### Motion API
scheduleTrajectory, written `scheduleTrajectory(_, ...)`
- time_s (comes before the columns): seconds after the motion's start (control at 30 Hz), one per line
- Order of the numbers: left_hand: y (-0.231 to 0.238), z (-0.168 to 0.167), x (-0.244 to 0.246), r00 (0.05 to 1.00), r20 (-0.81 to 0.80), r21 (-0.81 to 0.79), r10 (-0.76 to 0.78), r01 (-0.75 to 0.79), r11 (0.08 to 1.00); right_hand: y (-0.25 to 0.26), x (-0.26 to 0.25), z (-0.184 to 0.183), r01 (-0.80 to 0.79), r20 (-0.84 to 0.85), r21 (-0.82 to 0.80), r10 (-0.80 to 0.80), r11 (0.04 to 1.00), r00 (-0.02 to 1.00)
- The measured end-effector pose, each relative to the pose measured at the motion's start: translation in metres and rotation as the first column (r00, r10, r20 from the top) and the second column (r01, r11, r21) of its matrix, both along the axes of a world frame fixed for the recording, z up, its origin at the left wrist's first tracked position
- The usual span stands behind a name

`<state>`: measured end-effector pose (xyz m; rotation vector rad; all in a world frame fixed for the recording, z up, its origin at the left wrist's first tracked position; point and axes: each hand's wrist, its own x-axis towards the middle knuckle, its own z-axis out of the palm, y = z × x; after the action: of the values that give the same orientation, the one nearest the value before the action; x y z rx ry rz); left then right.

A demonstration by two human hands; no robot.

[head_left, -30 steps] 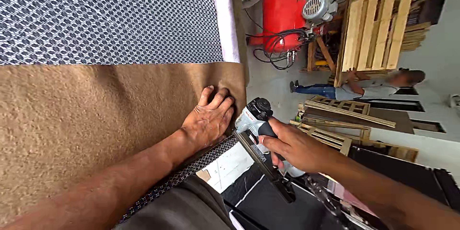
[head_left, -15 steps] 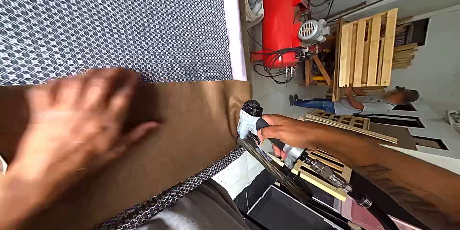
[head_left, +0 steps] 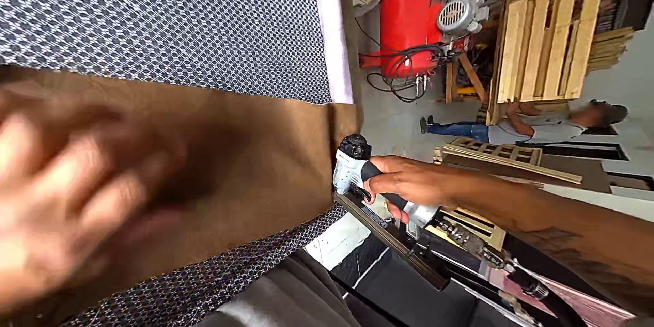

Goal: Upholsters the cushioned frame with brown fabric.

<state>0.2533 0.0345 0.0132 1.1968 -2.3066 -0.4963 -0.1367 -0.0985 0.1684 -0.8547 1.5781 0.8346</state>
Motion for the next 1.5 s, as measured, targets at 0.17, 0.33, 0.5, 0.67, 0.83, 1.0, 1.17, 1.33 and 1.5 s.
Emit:
scheduleTrajectory(0.17,0.103,0.002,0.004,0.975,0.14,0.241,-0.173,0.136,0.961,0.01,0.01,0.0,0.018,0.004,-0.023,-0.018,1.0,1.0)
scheduleTrajectory(0.33,0.124,-0.005,0.01,0.98,0.172,0.192,-0.095,0.062,0.98,0.01,0.022,-0.001,0.038,0.01,0.002,-0.038,0.999,0.999)
scheduleTrajectory(0.5,0.139,0.002,0.015,0.989,0.084,0.339,-0.122,0.087,0.937,0.018,0.035,-0.006,0.058,0.008,0.038,-0.058,0.998,0.998)
scheduleTrajectory(0.67,0.143,0.016,0.007,0.991,0.036,0.53,-0.132,0.093,0.843,0.026,0.083,0.008,-0.098,-0.153,-0.001,0.097,0.995,0.983)
scheduleTrajectory(0.83,0.131,0.015,0.004,0.999,0.047,0.456,0.001,-0.023,0.89,0.023,0.1,0.011,0.027,0.062,0.072,-0.031,0.997,0.998)
scheduleTrajectory(1.0,0.121,-0.005,-0.027,0.994,0.1,0.137,0.034,-0.048,0.989,0.027,0.083,-0.001,0.089,0.083,0.09,-0.097,0.992,0.992)
scheduleTrajectory(1.17,0.13,-0.022,-0.04,0.997,-0.065,0.05,-0.034,0.037,0.998,0.034,0.075,-0.006,0.062,0.029,0.036,-0.063,0.997,0.998)
scheduleTrajectory(1.33,0.141,-0.015,-0.041,1.0,-0.02,0.121,-0.014,0.016,0.993,0.037,0.081,-0.005,0.053,0.028,0.046,-0.054,0.998,0.998)
scheduleTrajectory(1.5,0.149,-0.012,-0.047,0.999,0.028,0.103,0.022,-0.025,0.994,0.046,0.1,-0.009,0.089,0.027,0.064,-0.091,0.994,0.995)
